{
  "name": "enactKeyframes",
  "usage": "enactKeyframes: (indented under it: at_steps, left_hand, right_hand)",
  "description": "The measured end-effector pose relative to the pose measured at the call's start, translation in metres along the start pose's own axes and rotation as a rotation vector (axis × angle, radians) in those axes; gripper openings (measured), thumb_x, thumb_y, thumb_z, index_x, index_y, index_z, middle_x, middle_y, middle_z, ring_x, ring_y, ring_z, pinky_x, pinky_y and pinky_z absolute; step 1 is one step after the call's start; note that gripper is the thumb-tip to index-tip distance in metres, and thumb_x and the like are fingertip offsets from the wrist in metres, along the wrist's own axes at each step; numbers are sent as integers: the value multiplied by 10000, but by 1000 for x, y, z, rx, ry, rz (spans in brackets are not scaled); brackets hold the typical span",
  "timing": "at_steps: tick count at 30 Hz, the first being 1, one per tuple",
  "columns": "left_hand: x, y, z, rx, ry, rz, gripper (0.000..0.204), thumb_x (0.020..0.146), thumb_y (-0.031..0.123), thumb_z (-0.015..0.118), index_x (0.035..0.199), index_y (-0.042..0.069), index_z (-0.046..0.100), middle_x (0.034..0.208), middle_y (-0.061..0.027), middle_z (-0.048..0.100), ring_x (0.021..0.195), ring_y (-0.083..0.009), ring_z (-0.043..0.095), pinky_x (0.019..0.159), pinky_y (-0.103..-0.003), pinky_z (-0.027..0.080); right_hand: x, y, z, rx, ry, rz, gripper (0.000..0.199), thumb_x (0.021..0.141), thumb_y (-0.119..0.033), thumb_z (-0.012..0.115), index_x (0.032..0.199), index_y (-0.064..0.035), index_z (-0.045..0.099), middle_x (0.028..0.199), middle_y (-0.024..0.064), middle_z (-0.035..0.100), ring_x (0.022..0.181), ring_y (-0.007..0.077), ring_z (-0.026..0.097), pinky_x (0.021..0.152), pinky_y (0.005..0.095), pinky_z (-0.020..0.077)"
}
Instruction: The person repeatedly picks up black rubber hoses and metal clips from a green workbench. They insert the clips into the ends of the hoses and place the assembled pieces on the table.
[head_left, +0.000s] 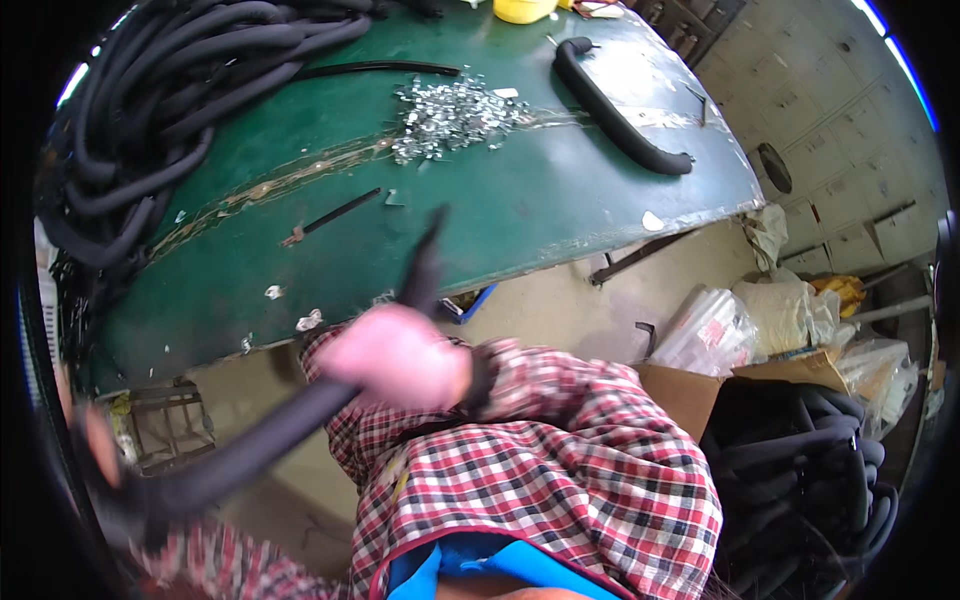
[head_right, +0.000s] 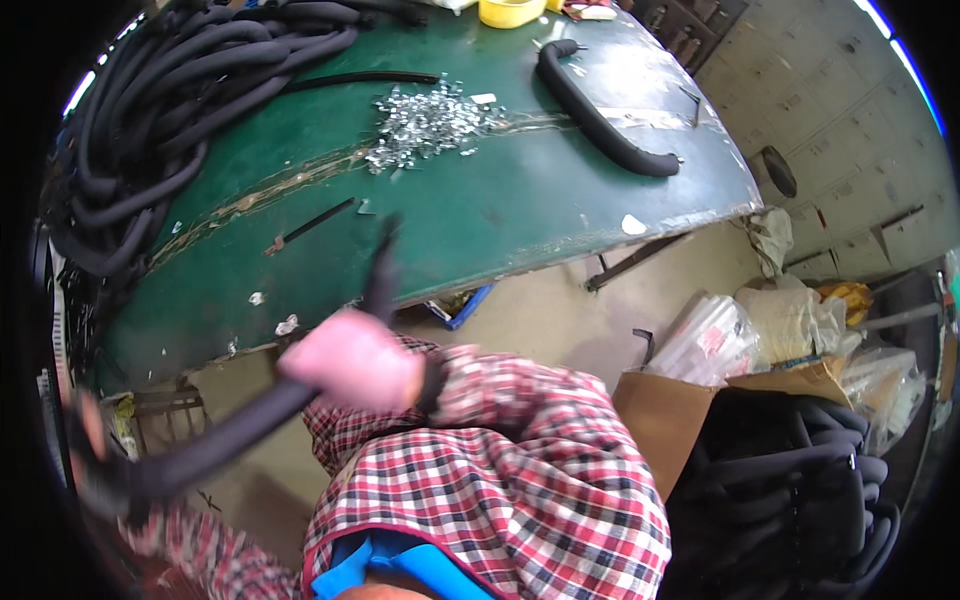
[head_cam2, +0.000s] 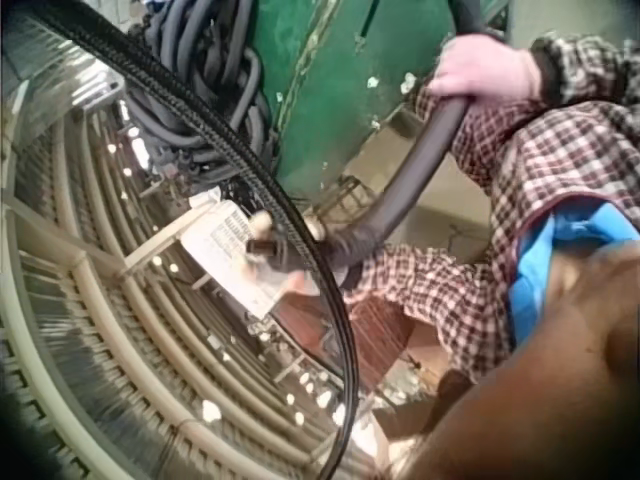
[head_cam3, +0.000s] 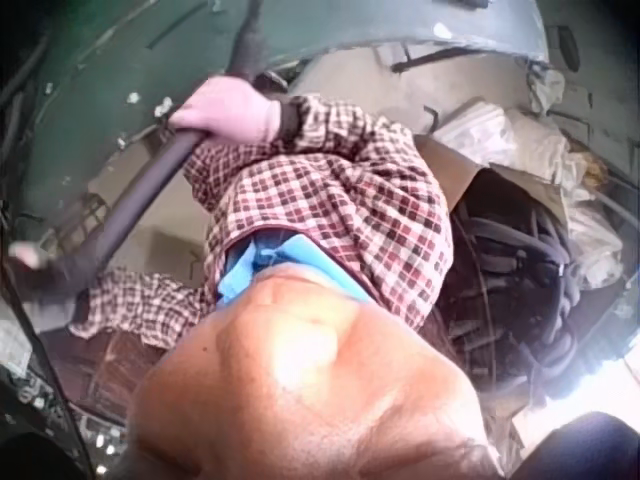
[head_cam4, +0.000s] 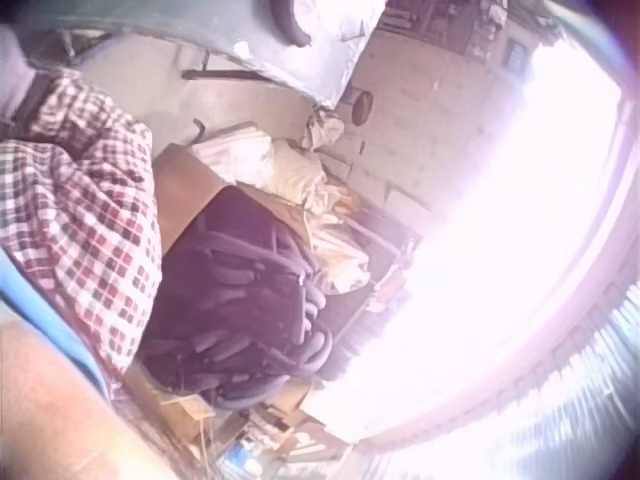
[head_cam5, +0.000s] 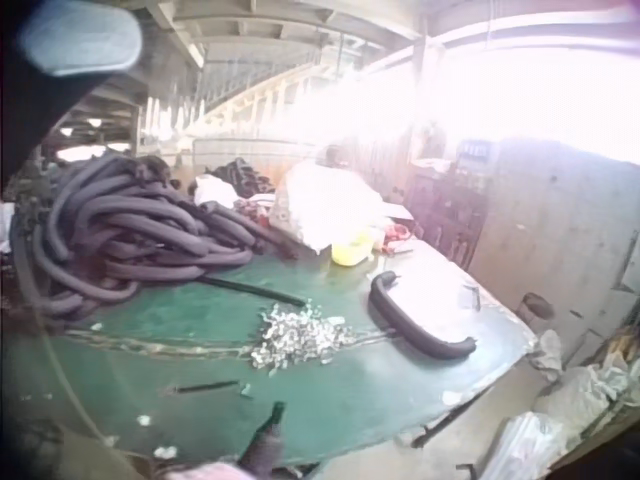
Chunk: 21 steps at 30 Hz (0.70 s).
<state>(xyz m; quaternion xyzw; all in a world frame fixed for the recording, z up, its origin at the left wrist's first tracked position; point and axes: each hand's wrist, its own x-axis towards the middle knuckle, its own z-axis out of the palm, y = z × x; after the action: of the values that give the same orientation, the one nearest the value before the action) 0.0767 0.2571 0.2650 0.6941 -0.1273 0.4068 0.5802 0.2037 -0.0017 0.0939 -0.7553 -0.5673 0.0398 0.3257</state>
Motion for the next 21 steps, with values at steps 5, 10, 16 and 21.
enactKeyframes:
  at_steps: [5, 10, 16, 21]
  left_hand:
    - [-20, -168, 56, 167, -227, -231, 521, 981, 152, 638, 1461, 43, 465, 1408, -122, 588, 1204, -261, 621, 1006, -382, 498]
    - [-90, -258, 62, 753, -319, -185, 463, 875, 80, 706, 1324, 63, 597, 1304, -142, 624, 1156, -328, 631, 989, -409, 511]
    - [-110, -275, 53, 932, -243, -171, 284, 841, 79, 701, 1122, 52, 670, 1205, -132, 641, 1078, -349, 621, 930, -439, 519]
    - [-109, -267, 45, 886, -242, -211, 266, 819, 58, 714, 1082, 44, 684, 1161, -129, 656, 1025, -353, 642, 881, -448, 534]
  right_hand:
    - [-117, 120, -136, -608, 431, 407, 490, 592, -177, 866, 1045, -75, 710, 906, 132, 706, 840, 349, 685, 773, 425, 549]
    - [-191, 226, -226, -736, 494, 715, 533, 720, -168, 830, 1218, -51, 680, 1082, 164, 709, 986, 351, 681, 893, 408, 539]
    - [8, 282, -190, -533, 727, 442, 444, 841, -86, 751, 1277, -66, 667, 1227, 162, 692, 1162, 325, 648, 1029, 383, 493]
    - [314, 285, -131, -319, 668, -46, 609, 856, -235, 754, 1406, -63, 556, 1378, 183, 604, 1294, 337, 566, 1099, 397, 440]
